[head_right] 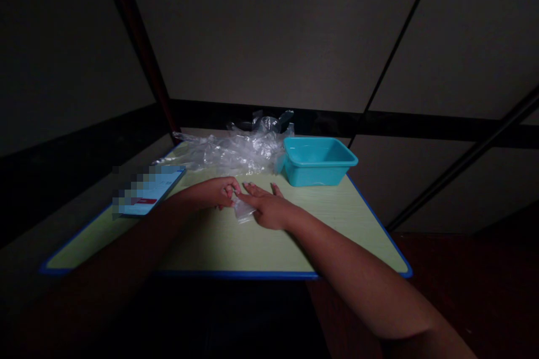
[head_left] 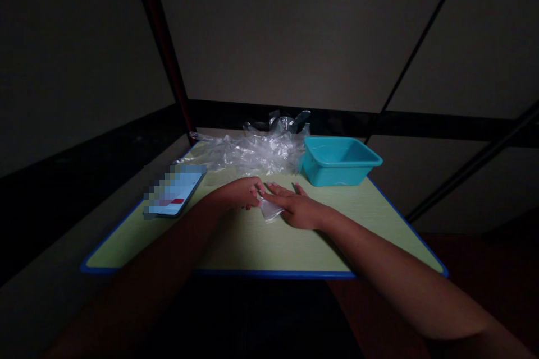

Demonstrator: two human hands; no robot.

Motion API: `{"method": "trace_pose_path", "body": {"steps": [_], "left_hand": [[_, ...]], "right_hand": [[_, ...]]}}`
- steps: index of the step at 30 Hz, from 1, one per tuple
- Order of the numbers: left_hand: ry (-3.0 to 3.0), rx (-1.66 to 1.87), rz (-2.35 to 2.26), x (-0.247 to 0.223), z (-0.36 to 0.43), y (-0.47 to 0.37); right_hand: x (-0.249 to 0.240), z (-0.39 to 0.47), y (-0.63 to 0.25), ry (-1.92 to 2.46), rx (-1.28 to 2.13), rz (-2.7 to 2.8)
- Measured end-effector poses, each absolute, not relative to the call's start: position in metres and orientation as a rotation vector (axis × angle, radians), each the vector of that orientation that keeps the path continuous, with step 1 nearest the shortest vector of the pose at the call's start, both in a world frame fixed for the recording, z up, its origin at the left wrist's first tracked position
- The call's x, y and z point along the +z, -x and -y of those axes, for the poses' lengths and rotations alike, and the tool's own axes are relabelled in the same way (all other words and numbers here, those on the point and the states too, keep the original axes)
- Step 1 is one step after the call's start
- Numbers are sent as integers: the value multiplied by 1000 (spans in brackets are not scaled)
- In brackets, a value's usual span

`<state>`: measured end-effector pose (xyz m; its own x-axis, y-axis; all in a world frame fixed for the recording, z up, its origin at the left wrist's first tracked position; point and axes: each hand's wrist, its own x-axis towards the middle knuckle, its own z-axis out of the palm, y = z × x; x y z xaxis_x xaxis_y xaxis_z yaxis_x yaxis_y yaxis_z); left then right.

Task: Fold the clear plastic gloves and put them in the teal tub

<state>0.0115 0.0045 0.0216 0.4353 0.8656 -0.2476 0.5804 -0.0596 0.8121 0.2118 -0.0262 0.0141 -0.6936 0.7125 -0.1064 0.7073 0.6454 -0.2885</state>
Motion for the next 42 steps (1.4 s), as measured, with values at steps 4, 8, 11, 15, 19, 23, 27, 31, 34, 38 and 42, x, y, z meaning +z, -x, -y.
{"method": "trace_pose_path", "body": {"steps": [4,8,11,15,19,23,27,31,34,38,42], "left_hand": [[-1747,370,-1265,19,-6,-12],[-1753,390,-1250,13,-9,-10],[-1764,375,-1255,12,-11,-9],[-1783,377,-1251,12,-11,-8],[-1795,350,-1290,12,-10,-8],[-1801,455,-1293,16,-8,-12],[-1827,821,-1077,24,-3,-20],[-1606,808,-766,25,5,-28],[-1424,703,-660,19,9,-32],[-1375,647,-641,9,6,-33],[-1416,610,-622,1,-2,-31]], "right_hand": [[22,27,-215,1177,576,2821],[34,30,-222,1013,687,2806],[40,31,-226,870,779,2806],[42,32,-231,836,848,2845],[40,35,-234,901,954,2982],[40,39,-233,944,950,3052],[39,42,-230,982,914,3071],[38,42,-229,991,892,3096],[38,42,-229,1002,901,3072],[40,44,-228,992,883,3085],[43,45,-227,1007,858,3119]]}}
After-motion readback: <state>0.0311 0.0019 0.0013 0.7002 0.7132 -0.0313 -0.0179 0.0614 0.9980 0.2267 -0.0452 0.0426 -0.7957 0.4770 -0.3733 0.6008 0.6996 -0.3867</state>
